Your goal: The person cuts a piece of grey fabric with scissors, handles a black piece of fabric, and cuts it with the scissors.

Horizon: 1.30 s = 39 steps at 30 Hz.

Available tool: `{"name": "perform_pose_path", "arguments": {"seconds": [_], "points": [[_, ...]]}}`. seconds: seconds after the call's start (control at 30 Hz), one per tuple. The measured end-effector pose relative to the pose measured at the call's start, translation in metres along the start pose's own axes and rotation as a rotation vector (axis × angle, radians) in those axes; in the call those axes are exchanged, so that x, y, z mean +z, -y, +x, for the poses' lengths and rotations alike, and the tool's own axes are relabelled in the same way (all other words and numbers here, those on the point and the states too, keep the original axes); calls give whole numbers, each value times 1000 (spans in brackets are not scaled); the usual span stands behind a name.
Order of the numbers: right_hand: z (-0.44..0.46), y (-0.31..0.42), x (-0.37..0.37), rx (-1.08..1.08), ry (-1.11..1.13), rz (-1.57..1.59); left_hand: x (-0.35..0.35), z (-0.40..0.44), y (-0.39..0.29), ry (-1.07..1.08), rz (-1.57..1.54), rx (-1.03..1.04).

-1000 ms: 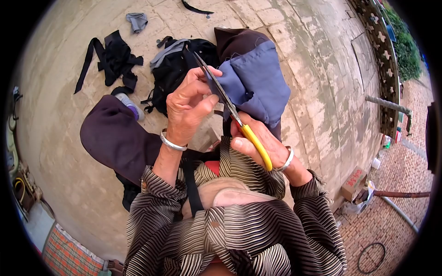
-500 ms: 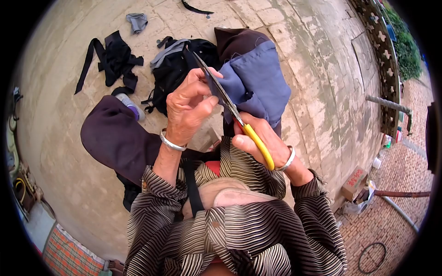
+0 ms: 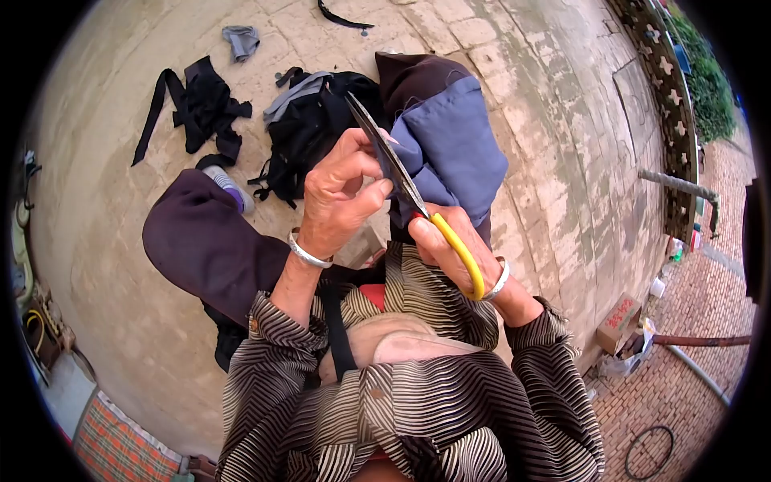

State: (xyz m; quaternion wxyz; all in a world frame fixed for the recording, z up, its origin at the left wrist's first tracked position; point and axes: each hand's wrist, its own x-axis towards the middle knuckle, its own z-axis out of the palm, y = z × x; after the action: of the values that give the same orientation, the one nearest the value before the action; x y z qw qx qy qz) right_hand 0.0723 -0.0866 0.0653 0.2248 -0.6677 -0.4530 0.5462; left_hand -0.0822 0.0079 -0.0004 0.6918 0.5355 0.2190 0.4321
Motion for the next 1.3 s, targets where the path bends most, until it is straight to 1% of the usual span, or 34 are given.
{"name": "perform_pose_path", "arguments": {"seconds": [0.2,0.27,0.37,0.5,0.57,0.63,0.73,0.8,0.83,0.9,0.93,1.0,1.03,1.1,1.13,1.2,1.23,1.3], "points": [[-1,1,-2,17,31,24,-1,0,2,-6,40,24],[-3,-3,-1,-185,47,78,-1,0,1,3,20,30],[-3,1,-5,-221,89,127,3,-2,-2,52,55,-16],[3,-3,-11,-167,66,100,3,-1,4,99,131,14],[1,6,-13,-32,97,36,1,1,2,84,86,9],[-1,4,-11,-18,73,58,-1,1,3,83,117,17],[-6,-2,-12,29,110,70,-2,-3,6,86,138,-6],[-8,-12,-11,-237,70,69,-4,-5,12,73,165,-61],[-9,-12,-12,-237,70,70,-4,-5,12,74,166,-62],[-10,-10,-15,-207,155,142,-3,-3,11,68,176,-50],[-10,-9,-15,-210,156,142,-3,-2,12,67,178,-48],[-12,-7,-16,-159,150,164,-4,-1,16,94,159,39],[-11,-6,-18,-159,149,164,-3,-2,15,95,159,39],[-10,-6,-21,-143,141,55,-1,-4,10,38,167,-128],[-13,-2,-21,-143,140,55,-1,-3,10,39,168,-128],[-23,4,-22,-2,26,285,-3,-1,10,49,157,0],[-27,0,-26,-47,-46,251,-4,-1,9,47,155,-4],[-28,-10,-34,-147,-178,170,-5,-1,5,-47,89,-70]]}}
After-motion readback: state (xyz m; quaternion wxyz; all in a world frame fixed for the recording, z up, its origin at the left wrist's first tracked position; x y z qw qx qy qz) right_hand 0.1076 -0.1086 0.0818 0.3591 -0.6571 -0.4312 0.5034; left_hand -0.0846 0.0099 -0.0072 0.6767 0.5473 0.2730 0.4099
